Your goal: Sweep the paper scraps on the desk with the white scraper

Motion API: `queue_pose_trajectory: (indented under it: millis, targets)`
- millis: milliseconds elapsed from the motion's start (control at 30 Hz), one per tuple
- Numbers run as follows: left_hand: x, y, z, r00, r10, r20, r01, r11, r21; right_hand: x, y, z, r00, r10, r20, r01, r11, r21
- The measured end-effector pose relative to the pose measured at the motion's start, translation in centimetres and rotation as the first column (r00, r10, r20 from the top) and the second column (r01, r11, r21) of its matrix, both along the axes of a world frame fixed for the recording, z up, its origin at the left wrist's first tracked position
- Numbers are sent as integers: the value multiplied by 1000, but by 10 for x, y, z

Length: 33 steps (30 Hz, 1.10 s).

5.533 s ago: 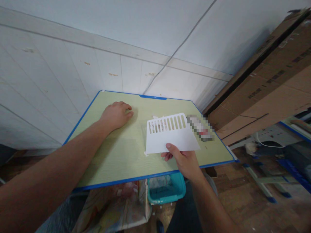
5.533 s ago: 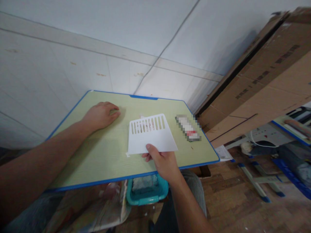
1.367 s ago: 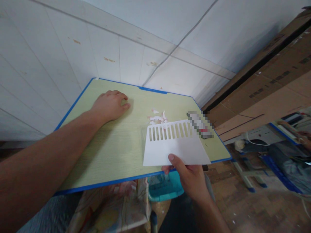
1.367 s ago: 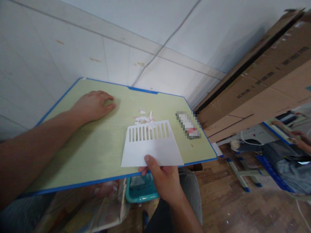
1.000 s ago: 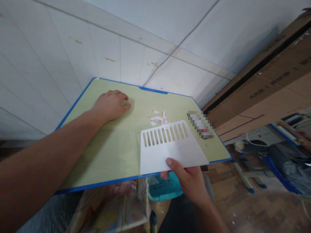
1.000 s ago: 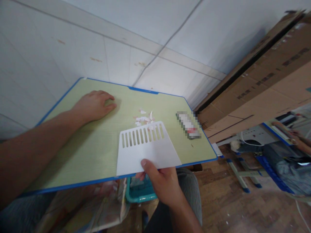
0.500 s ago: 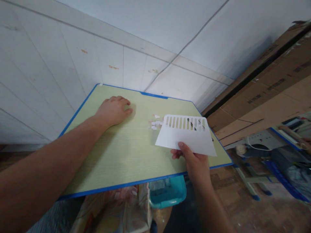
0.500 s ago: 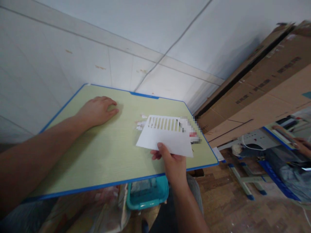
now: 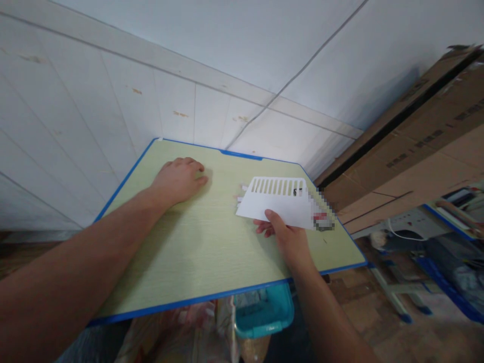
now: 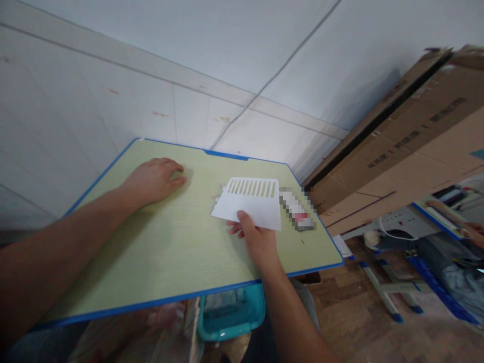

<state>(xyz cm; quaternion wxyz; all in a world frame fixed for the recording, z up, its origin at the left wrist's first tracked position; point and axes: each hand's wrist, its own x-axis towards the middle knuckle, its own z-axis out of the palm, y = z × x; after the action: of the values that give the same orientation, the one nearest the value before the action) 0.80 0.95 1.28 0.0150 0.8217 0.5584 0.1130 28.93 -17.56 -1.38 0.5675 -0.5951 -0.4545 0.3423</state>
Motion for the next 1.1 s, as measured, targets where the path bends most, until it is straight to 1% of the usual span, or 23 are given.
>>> queue_pose_trajectory:
  millis: [133,267,333,467,567,733,900,1100]
  targets:
    - [0,-1,1,1000,2,7,-2,1000,7,0,-4,0,999,37,37,-37,999,0]
    - [-1,-2,1,1000,8,24,-8,1000,11,-1,-10,3,999,18,40,-19,1000,14]
    - [-1,-1,0,1000,5,29,-6,1000,15,-1,-14,6,998,26,59,-27,1000,0]
    - [-1,0,-1,1000,2,20,-2,1000,16,2,-27,12,991,90,103,-85,995,-56]
    - [0,-1,0,1000,7,8,-7,1000,13,2,-35,13,989,120,87,-114,991,-76]
    - [1,-1,-1,1000,9,5,-9,1000,14,-8,-46,15,996,71,57,-67,995,-67]
    - [0,2,-3,1000,4,30,-5,1000,28,-15,-55,21,993,116,19,-112,985,-129]
    - [-1,2,-4,1000,5,22,-6,1000,23,-20,-60,24,993,116,-7,-116,985,-125]
